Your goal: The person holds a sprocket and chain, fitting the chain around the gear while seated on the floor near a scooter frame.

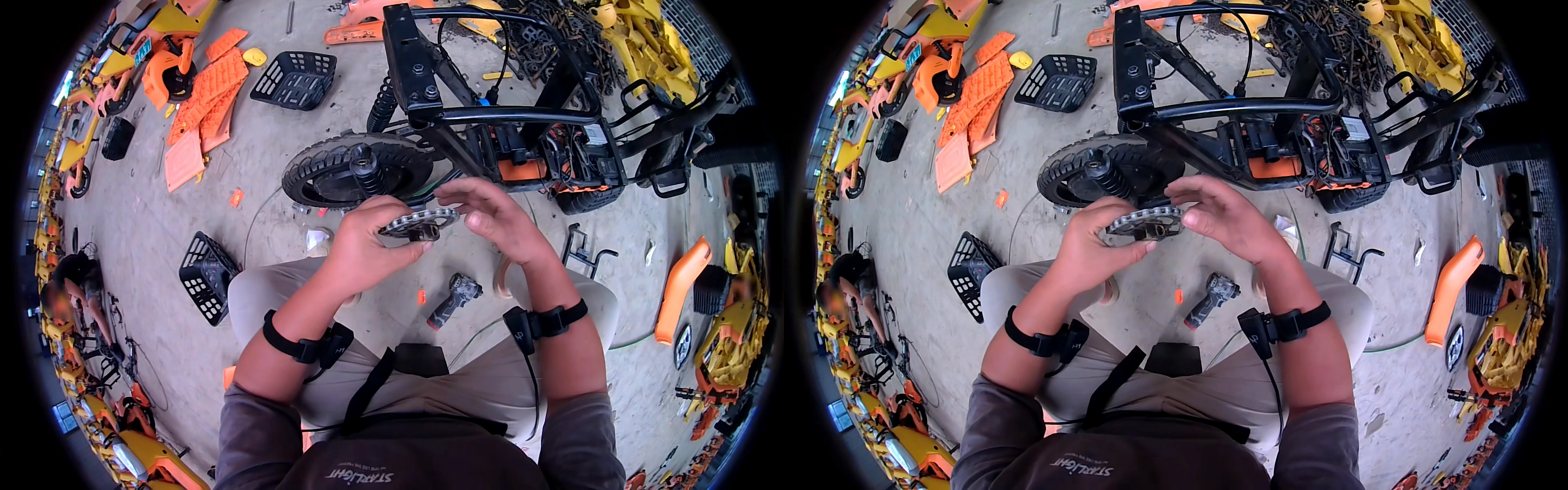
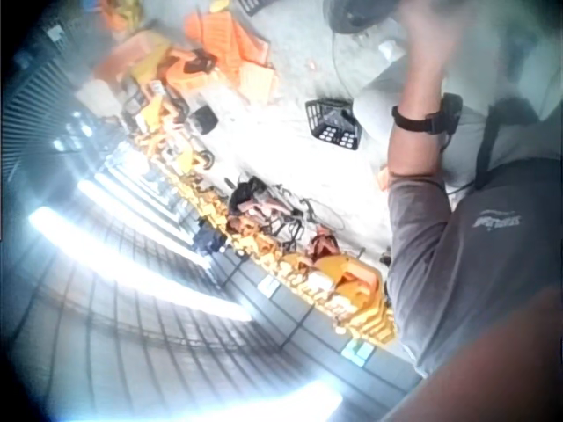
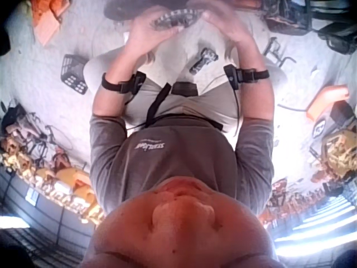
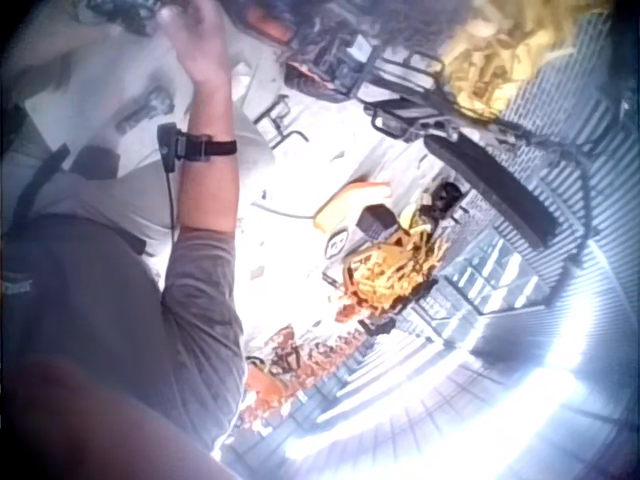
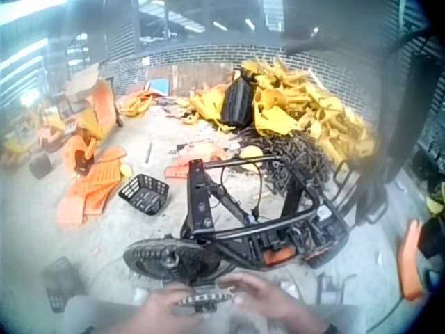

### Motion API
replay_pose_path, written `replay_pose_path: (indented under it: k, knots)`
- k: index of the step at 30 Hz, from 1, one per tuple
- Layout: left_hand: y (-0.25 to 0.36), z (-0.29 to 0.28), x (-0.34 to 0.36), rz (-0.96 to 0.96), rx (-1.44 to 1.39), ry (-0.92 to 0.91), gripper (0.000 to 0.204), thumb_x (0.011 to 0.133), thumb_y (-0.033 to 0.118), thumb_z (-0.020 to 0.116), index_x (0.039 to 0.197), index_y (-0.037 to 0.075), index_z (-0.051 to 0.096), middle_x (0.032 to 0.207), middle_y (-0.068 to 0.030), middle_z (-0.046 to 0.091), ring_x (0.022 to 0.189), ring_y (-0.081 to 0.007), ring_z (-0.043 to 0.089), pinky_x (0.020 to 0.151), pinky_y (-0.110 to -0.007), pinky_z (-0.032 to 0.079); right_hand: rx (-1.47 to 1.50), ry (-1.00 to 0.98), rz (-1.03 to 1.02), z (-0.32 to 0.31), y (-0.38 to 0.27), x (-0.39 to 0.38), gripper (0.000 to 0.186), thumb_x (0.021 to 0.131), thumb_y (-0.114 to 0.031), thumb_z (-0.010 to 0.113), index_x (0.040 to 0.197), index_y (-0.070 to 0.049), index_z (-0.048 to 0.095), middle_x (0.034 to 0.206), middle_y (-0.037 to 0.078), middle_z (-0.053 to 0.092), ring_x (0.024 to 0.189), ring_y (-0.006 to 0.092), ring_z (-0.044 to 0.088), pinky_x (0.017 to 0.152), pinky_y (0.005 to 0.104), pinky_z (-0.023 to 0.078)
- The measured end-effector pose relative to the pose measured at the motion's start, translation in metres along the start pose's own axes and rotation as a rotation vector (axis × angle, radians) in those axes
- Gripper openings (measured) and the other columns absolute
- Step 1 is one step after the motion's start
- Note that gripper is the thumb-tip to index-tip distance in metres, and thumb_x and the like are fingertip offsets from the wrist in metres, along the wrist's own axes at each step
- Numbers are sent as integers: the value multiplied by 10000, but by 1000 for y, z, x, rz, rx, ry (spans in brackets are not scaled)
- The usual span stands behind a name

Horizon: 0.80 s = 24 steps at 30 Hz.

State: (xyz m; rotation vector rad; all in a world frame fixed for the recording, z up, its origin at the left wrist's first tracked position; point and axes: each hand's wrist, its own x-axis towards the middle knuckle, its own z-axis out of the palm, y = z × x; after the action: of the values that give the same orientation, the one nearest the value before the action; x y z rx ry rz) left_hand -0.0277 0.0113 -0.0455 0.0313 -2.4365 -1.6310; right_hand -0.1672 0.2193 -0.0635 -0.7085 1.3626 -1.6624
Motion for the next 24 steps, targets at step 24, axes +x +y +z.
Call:
replay_pose_path:
  k: [24]
  knots:
    - [-8, 0, 2, 54, 117, -57, 302, 652, 107, 845, 856, -11, 655, 828, -115, 627, 797, -257, 611, 726, -348, 484, -659, -47, -130, 14, 8, 2, 442, 765, -150, 823, 1133, -22, 615, 1094, 134, 631, 1051, 308, 601, 921, 384, 485]
